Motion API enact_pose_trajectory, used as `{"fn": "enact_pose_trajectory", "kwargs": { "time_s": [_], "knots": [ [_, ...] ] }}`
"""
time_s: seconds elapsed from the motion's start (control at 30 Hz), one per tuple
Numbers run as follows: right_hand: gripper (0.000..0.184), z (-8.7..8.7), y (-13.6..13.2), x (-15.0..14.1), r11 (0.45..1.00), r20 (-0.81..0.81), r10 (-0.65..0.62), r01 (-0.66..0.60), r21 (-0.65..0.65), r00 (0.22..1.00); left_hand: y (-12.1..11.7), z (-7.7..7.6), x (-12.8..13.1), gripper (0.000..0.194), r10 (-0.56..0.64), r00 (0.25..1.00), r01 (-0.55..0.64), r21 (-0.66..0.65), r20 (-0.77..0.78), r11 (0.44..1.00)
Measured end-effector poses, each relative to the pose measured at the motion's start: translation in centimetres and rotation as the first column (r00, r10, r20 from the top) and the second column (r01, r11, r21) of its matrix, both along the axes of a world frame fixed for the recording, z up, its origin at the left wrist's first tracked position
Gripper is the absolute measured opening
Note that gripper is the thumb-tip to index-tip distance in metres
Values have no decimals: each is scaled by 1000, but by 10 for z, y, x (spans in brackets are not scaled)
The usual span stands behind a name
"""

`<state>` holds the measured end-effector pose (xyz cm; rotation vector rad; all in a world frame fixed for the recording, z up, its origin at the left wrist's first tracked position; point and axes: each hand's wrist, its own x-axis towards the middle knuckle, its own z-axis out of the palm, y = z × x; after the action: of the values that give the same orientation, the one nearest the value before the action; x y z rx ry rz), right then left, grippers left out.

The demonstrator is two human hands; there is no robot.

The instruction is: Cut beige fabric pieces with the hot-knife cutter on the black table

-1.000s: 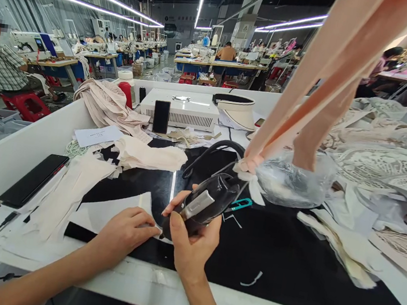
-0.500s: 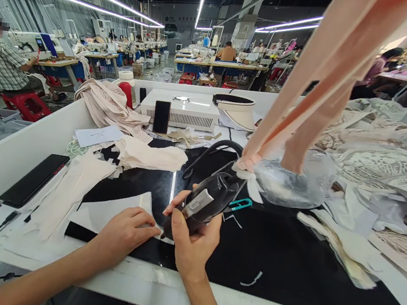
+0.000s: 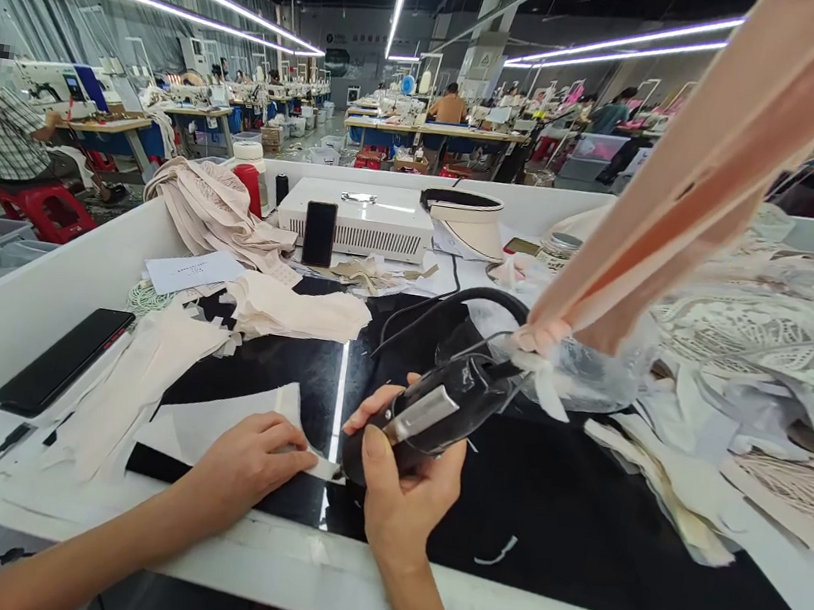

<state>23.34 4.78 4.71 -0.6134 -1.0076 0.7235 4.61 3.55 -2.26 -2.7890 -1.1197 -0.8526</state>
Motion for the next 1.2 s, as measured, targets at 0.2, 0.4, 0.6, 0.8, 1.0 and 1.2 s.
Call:
{"fn": "enact_pose_trajectory", "kwargs": {
  "time_s": [0.2, 0.4, 0.6, 0.8, 1.0, 1.2],
  "knots": [
    [34, -2, 1, 0, 1000, 25, -2, 3, -10, 1000, 1, -3, 0, 18, 5, 1000, -5, -1, -13, 1000],
    [36, -3, 2, 1, 1000, 45, -7, 8, -10, 999, -1, 7, -1, 18, 4, 1000, -2, -47, 30, 999],
    [34, 2, 5, 8, 1000, 32, -3, 4, -3, 999, 4, 20, -34, 24, -15, 999, 20, -121, 40, 992],
    [35, 4, 4, 3, 1000, -16, 30, -30, 1, 999, -2, 22, -47, 27, 7, 993, -23, -132, -115, 991],
    [33, -4, 3, -6, 998, 2, 62, -62, -3, 998, -16, 33, -32, 17, 39, 998, -52, -312, -47, 949],
    [27, -7, 13, -6, 999, -19, 35, -34, 27, 999, -1, 58, -25, 19, 36, 991, -83, -391, -127, 916]
  ]
}}
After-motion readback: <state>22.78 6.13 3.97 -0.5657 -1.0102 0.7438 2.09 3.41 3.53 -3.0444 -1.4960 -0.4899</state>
